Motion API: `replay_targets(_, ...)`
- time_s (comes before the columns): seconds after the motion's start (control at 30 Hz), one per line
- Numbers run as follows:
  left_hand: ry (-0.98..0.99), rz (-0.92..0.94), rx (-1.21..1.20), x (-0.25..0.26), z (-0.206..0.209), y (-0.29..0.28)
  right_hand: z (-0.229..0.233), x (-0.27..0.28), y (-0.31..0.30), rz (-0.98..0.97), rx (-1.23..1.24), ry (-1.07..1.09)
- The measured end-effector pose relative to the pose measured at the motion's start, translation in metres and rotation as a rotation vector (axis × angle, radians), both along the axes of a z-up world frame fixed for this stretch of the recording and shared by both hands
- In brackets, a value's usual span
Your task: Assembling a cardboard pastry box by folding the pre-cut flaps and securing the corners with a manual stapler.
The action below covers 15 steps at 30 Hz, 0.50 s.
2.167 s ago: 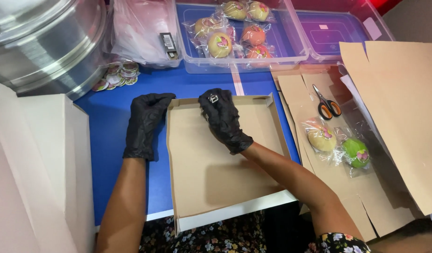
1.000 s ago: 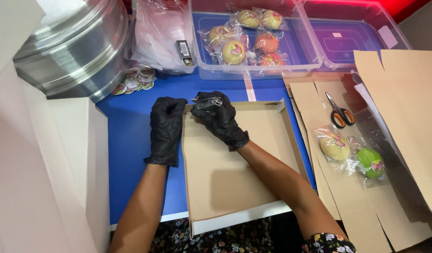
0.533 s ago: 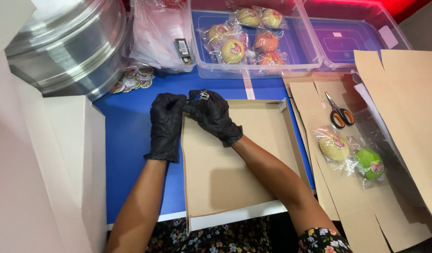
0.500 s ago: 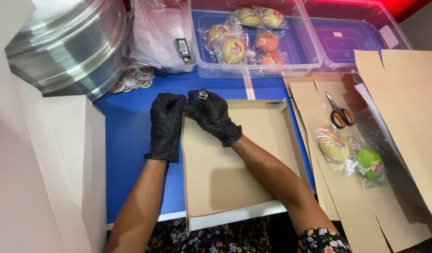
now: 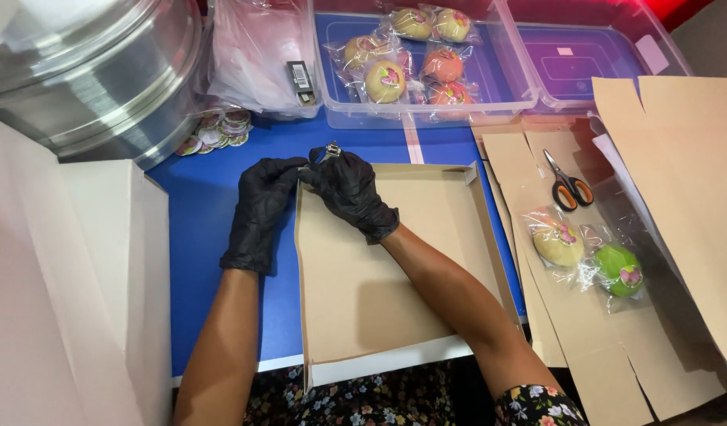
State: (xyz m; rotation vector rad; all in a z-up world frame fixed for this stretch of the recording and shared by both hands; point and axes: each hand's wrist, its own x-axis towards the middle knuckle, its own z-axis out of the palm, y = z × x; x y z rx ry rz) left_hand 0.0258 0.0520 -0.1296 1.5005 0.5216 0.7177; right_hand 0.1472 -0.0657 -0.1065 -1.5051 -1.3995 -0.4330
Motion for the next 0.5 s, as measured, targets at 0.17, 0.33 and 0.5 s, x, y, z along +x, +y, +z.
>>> replay_targets(0.17, -0.007, 0.0, 0.105, -0.002, 0.015, -0.007, 0.016, -0.003, -0.003, -0.003, -0.01, -0.022)
replay_targets(0.33, -0.027, -0.193, 0.036, 0.001, 0.017, -0.006, 0.008, 0.0, -0.001, -0.016, -0.019, -0.059)
replay_targets(0.5, 0.123, -0.207, 0.159, -0.007, 0.035, -0.007, -0.003, 0.004, 0.004, -0.046, -0.013, -0.087)
